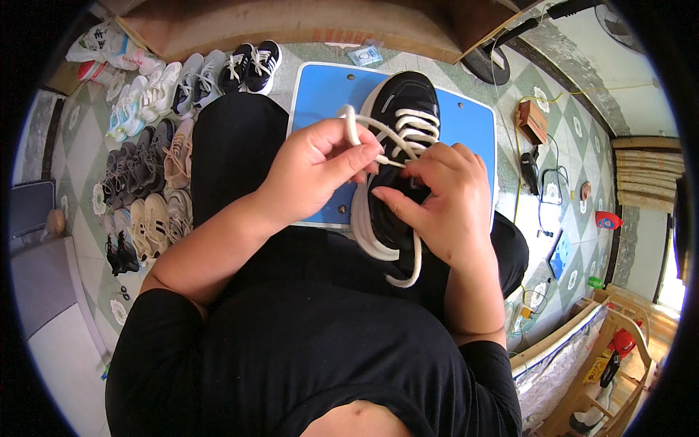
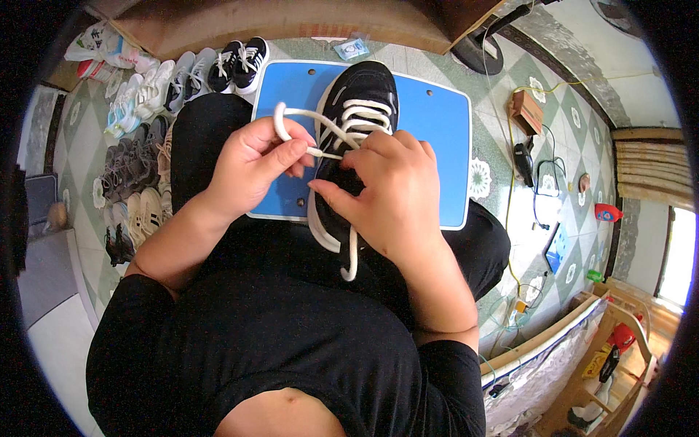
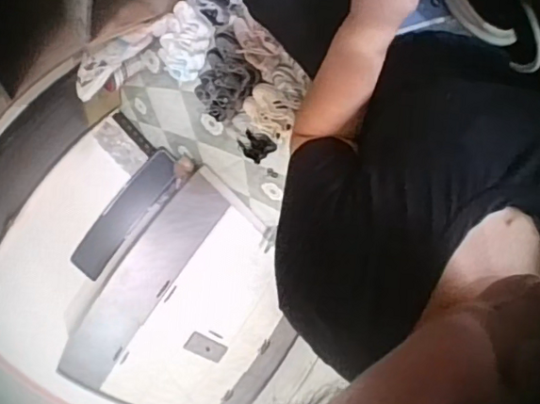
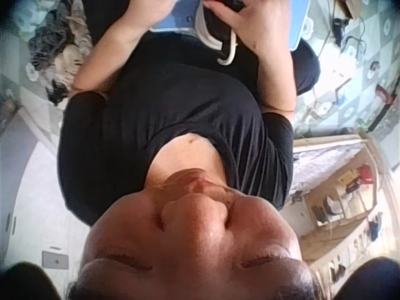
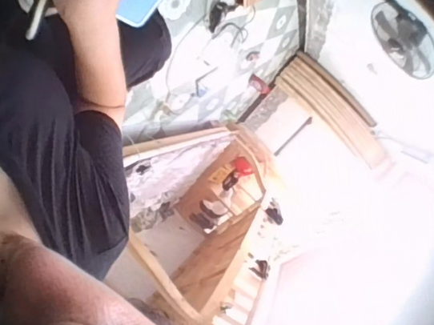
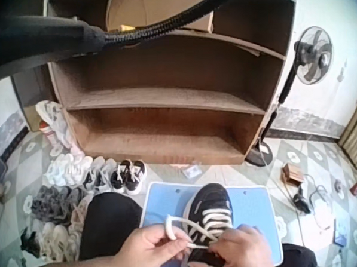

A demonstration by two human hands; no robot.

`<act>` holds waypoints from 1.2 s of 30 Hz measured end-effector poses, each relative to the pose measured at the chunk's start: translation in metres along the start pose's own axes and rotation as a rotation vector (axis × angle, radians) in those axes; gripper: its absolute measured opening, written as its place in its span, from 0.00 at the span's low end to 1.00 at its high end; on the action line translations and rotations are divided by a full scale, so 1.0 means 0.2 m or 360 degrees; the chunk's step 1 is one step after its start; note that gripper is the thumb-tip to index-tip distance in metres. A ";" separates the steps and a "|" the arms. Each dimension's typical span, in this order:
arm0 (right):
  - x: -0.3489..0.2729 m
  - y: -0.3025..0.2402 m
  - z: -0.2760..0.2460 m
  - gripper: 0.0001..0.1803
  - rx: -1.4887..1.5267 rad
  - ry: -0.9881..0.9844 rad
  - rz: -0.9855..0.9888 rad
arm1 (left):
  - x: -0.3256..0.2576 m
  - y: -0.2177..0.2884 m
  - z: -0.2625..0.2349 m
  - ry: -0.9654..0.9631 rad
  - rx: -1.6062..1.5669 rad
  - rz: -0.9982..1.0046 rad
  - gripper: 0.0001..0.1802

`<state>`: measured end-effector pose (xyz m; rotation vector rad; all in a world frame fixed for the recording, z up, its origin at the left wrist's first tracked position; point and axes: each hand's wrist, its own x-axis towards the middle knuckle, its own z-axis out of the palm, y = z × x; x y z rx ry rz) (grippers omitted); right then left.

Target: The person sits on the floor and laces a black sneaker with white laces. They thread the laces through the eyelets, pull them tight, and tie a knot. The person then picks up a second black sneaker and begins the lacing process on it as well.

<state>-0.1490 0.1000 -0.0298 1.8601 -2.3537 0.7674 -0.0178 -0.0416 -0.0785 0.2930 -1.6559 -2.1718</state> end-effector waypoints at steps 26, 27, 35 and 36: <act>0.01 0.03 0.06 0.16 0.0256 -0.0192 -0.0044 | 0.03 0.00 -0.04 0.0030 0.0334 0.0059 0.03; 0.01 0.04 0.06 0.16 0.0287 -0.0199 -0.0067 | 0.03 0.01 -0.04 -0.0002 0.0345 0.0041 0.03; 0.01 0.07 0.07 0.15 0.0488 -0.0266 -0.0094 | 0.00 0.05 -0.06 -0.0166 0.0354 -0.0241 0.03; 0.01 0.07 0.07 0.15 0.0490 -0.0270 -0.0097 | -0.01 0.06 -0.07 -0.0190 0.0358 -0.0235 0.03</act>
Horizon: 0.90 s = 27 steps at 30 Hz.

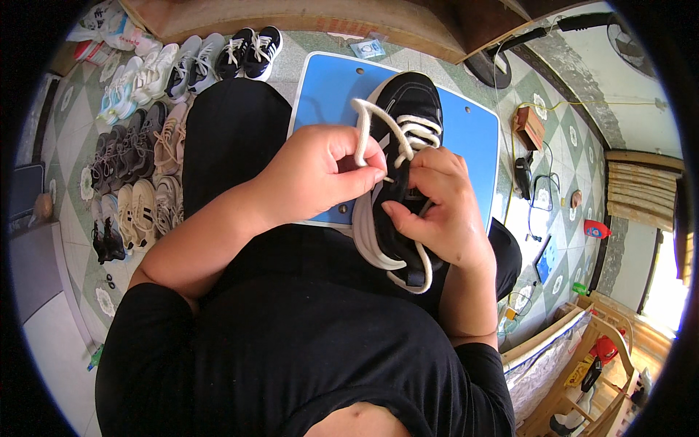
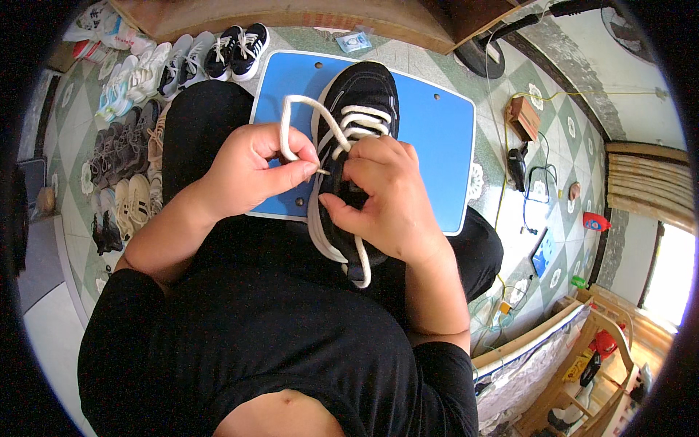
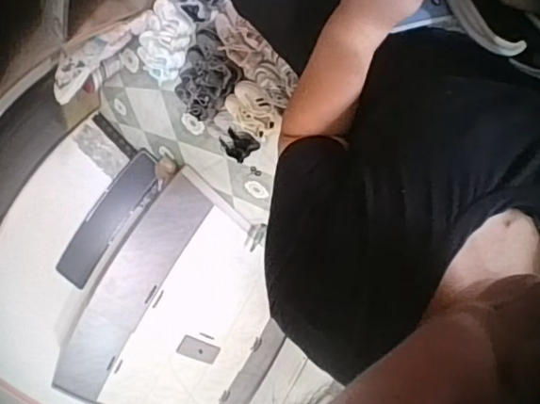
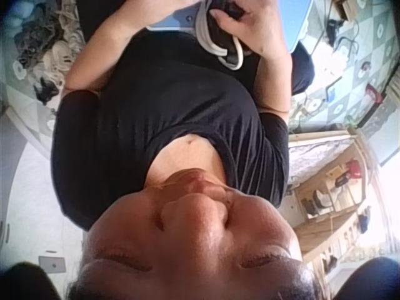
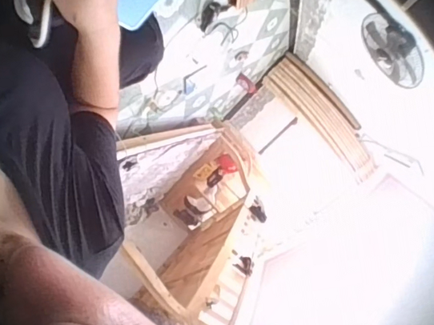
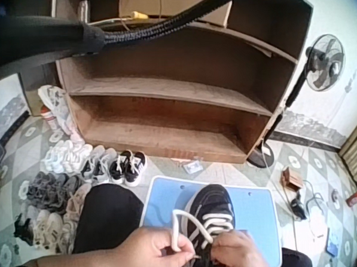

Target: The person sits on the floor and laces a black sneaker with white laces. They thread the laces through the eyelets, pull them tight, and tie a knot. The person then picks up a second black sneaker and begins the lacing process on it as well.

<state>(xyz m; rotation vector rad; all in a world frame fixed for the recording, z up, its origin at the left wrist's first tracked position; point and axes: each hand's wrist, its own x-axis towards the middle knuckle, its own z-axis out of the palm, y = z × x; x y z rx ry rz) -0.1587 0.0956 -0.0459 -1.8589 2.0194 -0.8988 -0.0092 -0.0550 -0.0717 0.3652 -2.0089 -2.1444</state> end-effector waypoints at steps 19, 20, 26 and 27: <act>0.00 0.00 0.01 0.15 -0.0003 0.0050 -0.0063 | -0.03 -0.02 0.06 0.0067 -0.0023 0.0341 0.06; 0.00 0.00 0.01 0.15 0.0002 0.0066 -0.0069 | -0.03 -0.02 0.06 0.0063 -0.0008 0.0345 0.06; 0.01 0.00 0.00 0.15 -0.0005 0.0056 -0.0100 | -0.02 -0.03 0.06 0.0025 -0.0039 0.0370 0.07; 0.01 0.00 0.00 0.15 -0.0007 0.0050 -0.0092 | -0.02 -0.04 0.05 0.0009 -0.0082 0.0327 0.07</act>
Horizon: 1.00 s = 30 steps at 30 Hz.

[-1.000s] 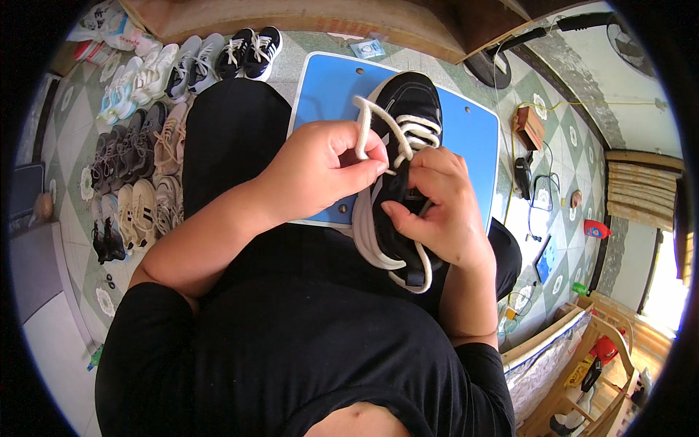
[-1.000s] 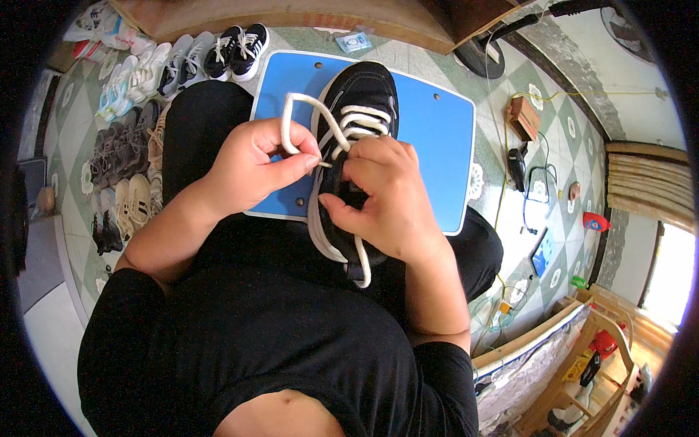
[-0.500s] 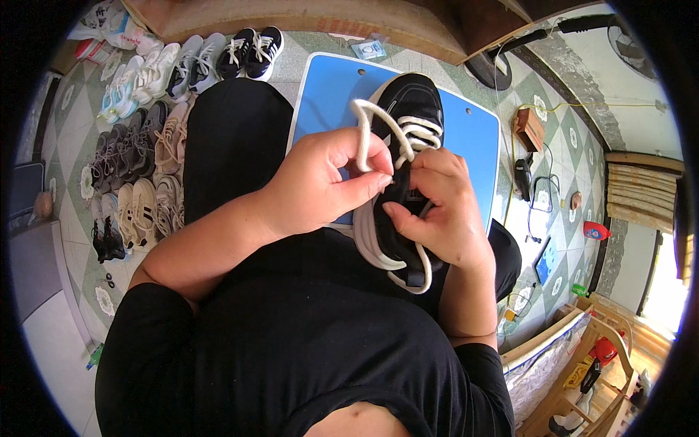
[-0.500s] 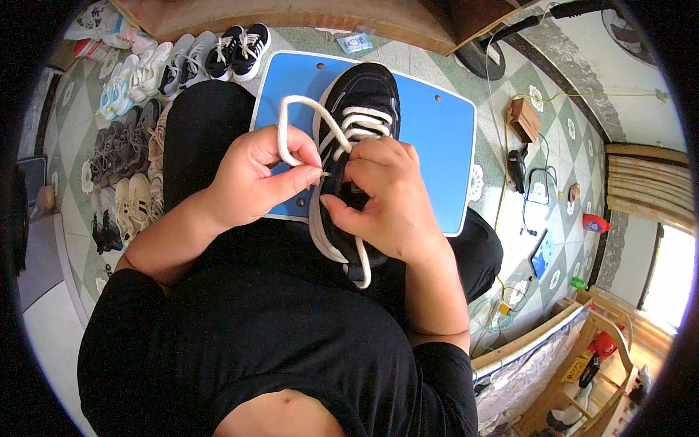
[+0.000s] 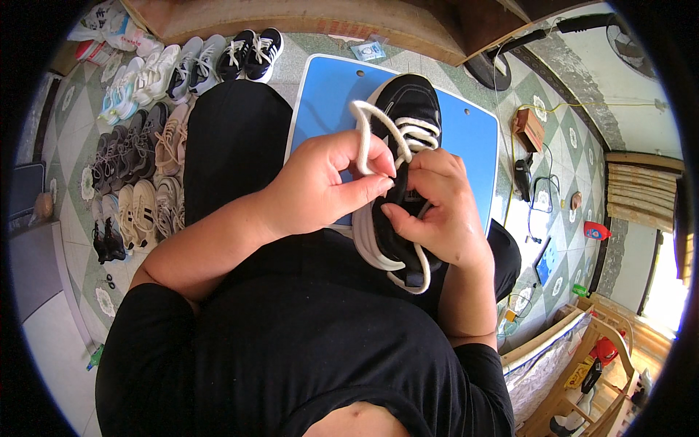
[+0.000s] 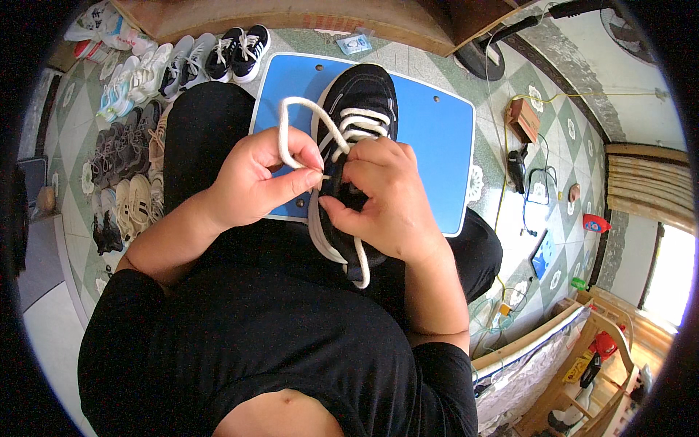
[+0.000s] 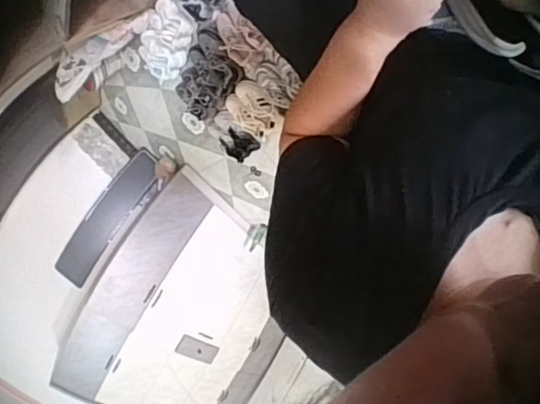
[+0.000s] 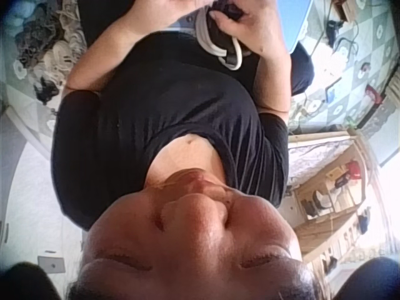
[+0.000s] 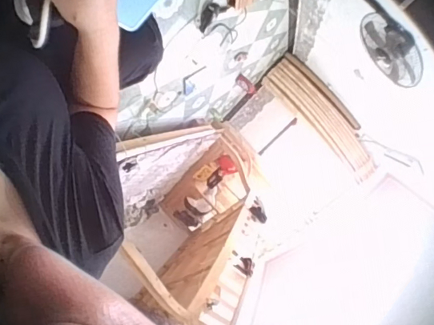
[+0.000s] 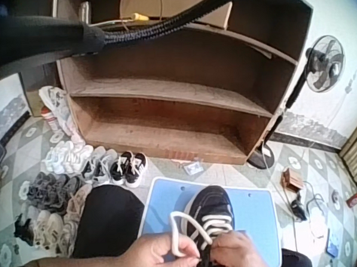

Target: The person sits on the floor and laces a black sneaker with white laces. They thread the laces through the eyelets, pull them tight, and tie a knot. The person then picks up a second black sneaker and begins the lacing process on it as well.

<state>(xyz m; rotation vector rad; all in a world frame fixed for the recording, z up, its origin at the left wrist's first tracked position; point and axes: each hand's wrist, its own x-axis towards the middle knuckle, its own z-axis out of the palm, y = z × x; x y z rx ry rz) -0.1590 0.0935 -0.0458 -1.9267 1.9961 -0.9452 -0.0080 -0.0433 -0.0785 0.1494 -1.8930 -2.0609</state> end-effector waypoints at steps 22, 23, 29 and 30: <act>-0.01 -0.01 0.02 0.09 0.0088 0.0061 -0.0010 | 0.05 -0.05 0.04 -0.0084 -0.0244 -0.0185 0.05; -0.01 -0.01 0.02 0.08 0.0075 0.0067 -0.0007 | 0.05 -0.05 0.04 -0.0115 -0.0317 -0.0217 0.05; -0.02 -0.01 0.05 0.05 0.0008 0.0175 0.0013 | 0.08 -0.06 0.07 -0.0044 -0.0310 -0.0261 0.21; -0.02 0.00 0.04 0.04 0.0062 0.0148 0.0030 | 0.06 -0.08 0.09 0.0021 -0.0222 -0.0061 0.26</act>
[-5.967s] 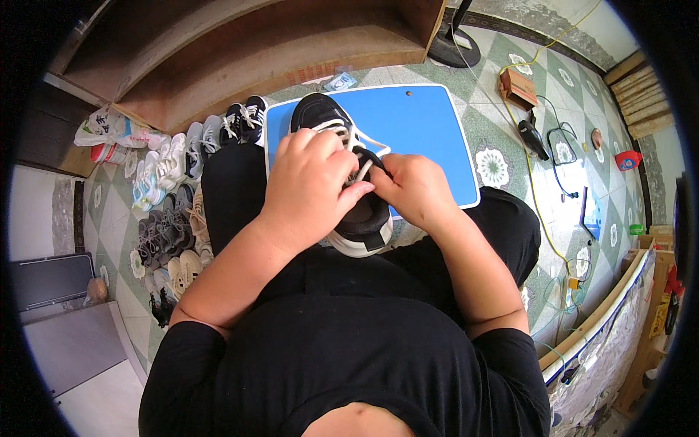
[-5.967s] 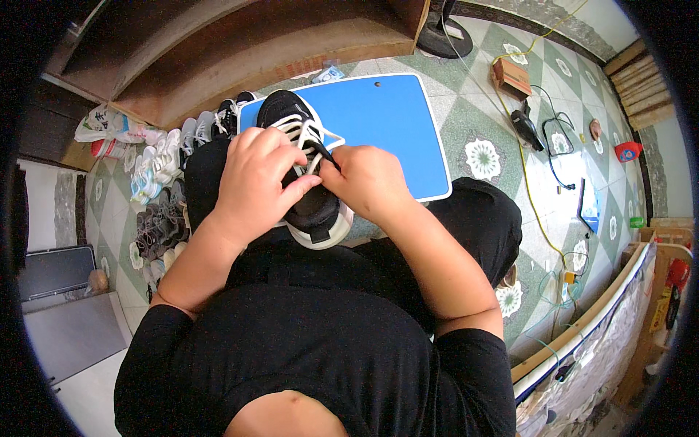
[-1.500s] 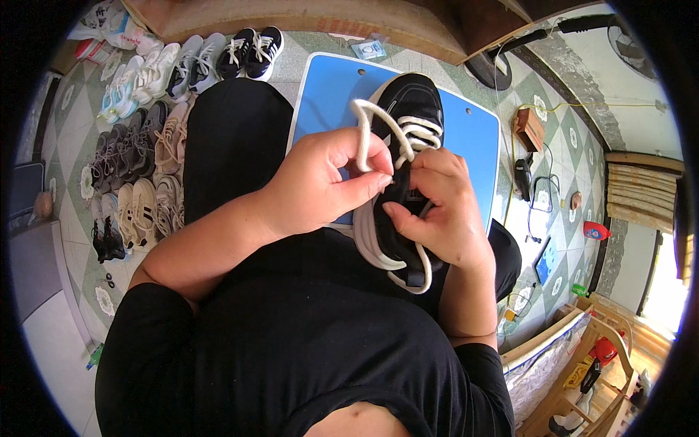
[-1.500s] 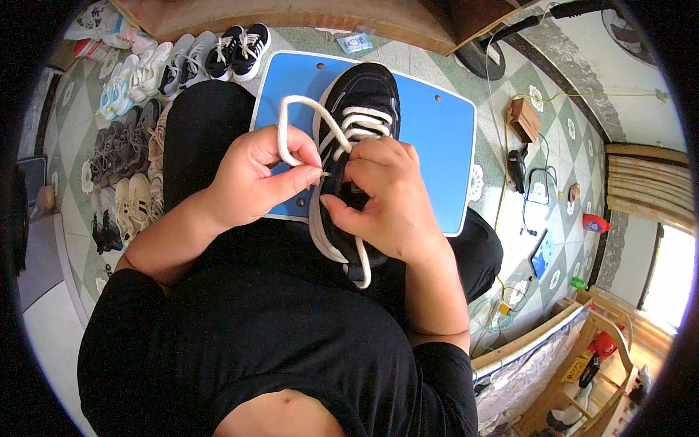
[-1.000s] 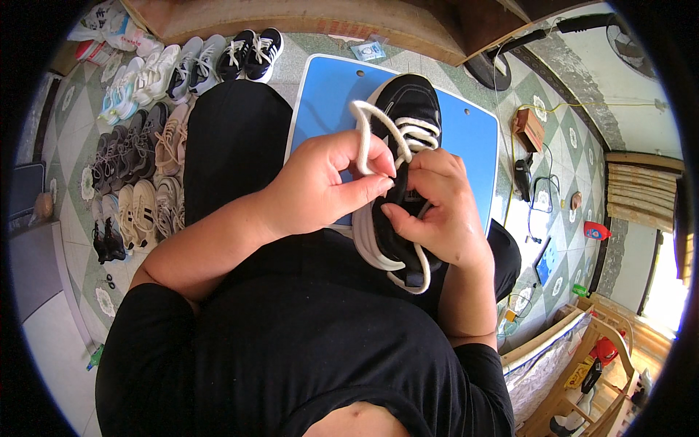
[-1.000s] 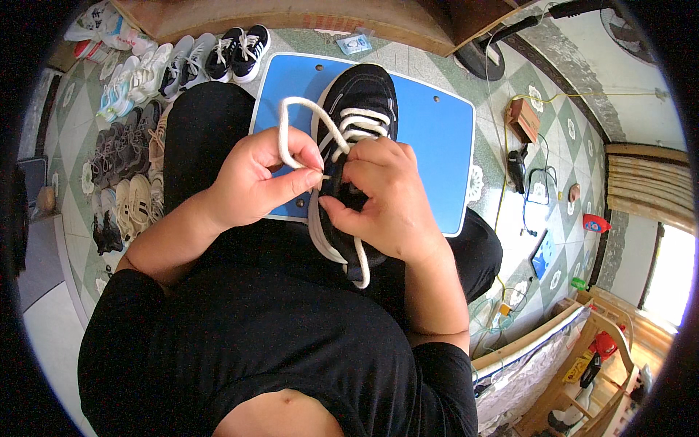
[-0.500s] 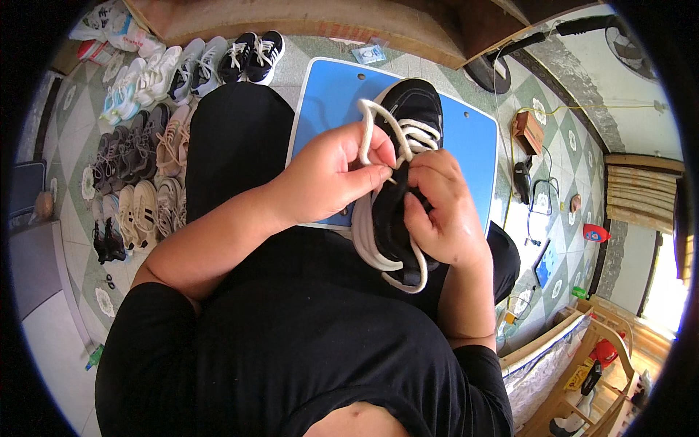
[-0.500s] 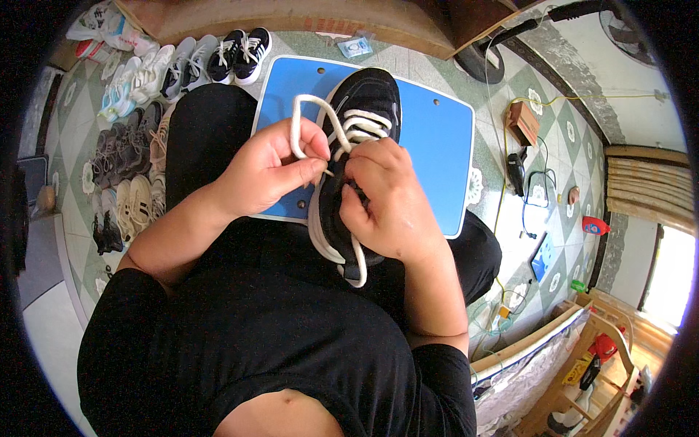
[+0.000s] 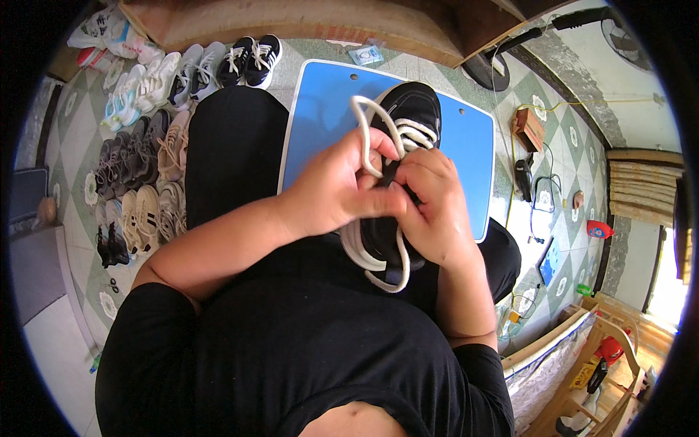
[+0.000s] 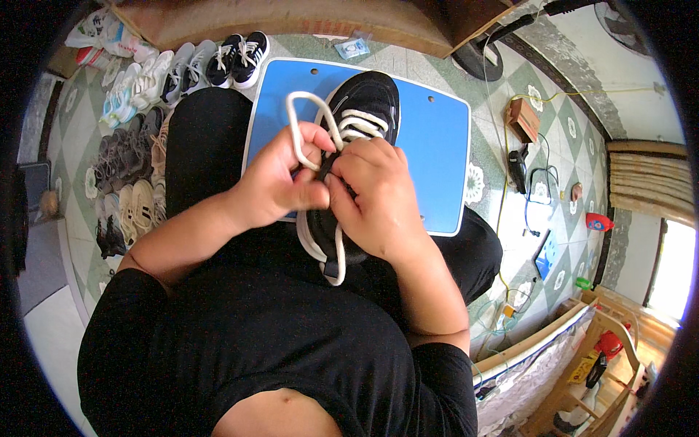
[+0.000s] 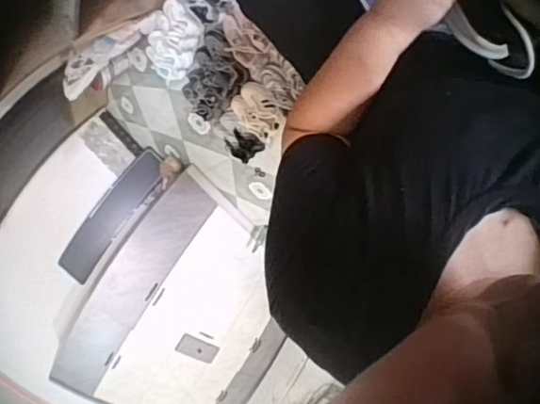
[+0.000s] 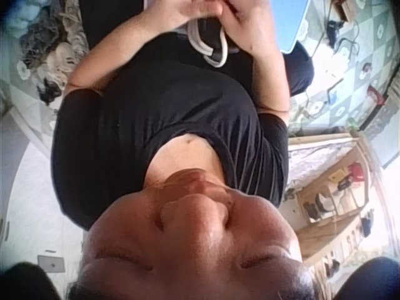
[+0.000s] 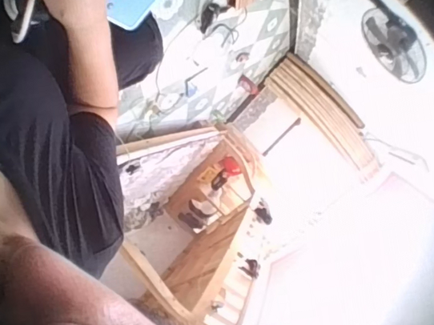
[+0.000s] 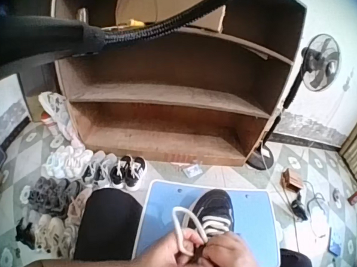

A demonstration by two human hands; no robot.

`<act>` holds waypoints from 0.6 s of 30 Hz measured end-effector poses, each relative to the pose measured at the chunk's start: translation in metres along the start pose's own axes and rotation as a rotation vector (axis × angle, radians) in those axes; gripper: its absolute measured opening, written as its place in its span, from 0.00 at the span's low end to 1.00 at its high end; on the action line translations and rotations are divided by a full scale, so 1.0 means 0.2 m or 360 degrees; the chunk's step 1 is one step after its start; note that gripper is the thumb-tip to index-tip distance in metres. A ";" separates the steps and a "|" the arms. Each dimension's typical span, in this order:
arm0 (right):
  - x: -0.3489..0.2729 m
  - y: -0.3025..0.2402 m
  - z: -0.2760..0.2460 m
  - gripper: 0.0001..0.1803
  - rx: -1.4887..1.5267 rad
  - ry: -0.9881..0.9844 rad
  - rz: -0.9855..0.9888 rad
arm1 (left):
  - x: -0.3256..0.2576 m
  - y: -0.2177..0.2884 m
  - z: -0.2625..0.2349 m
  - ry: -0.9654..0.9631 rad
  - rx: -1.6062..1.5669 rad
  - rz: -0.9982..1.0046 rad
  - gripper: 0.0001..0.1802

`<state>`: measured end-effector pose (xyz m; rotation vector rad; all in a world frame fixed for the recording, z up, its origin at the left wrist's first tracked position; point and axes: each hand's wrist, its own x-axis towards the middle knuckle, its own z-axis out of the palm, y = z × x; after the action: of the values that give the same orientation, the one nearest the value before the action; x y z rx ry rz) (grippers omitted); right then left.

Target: The person sits on the floor and laces a black sneaker with white laces. They thread the laces through the eyelets, pull them tight, and tie a knot. The person then picks up a second black sneaker and begins the lacing process on it as well.

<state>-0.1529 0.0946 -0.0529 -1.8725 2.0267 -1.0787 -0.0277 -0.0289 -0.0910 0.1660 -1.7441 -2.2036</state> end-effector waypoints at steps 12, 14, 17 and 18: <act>-0.08 0.08 -0.18 0.08 0.0947 -0.0299 0.0033 | -0.04 -0.04 0.10 0.0447 0.0342 0.0173 0.24; -0.08 0.06 -0.18 0.08 0.0512 -0.0036 -0.0018 | -0.04 -0.03 0.10 0.0439 0.0427 0.0124 0.23; -0.06 0.03 -0.17 0.10 -0.0120 0.0384 -0.0113 | -0.05 -0.03 0.10 0.0473 0.0527 0.0157 0.22; -0.07 0.02 -0.14 0.12 -0.0095 0.0309 -0.0101 | -0.04 -0.04 0.11 0.0474 0.0528 0.0171 0.22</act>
<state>-0.1687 0.1173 -0.0396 -1.9411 2.1371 -1.2755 -0.0269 -0.0048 -0.0940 0.4421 -1.8805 -1.7014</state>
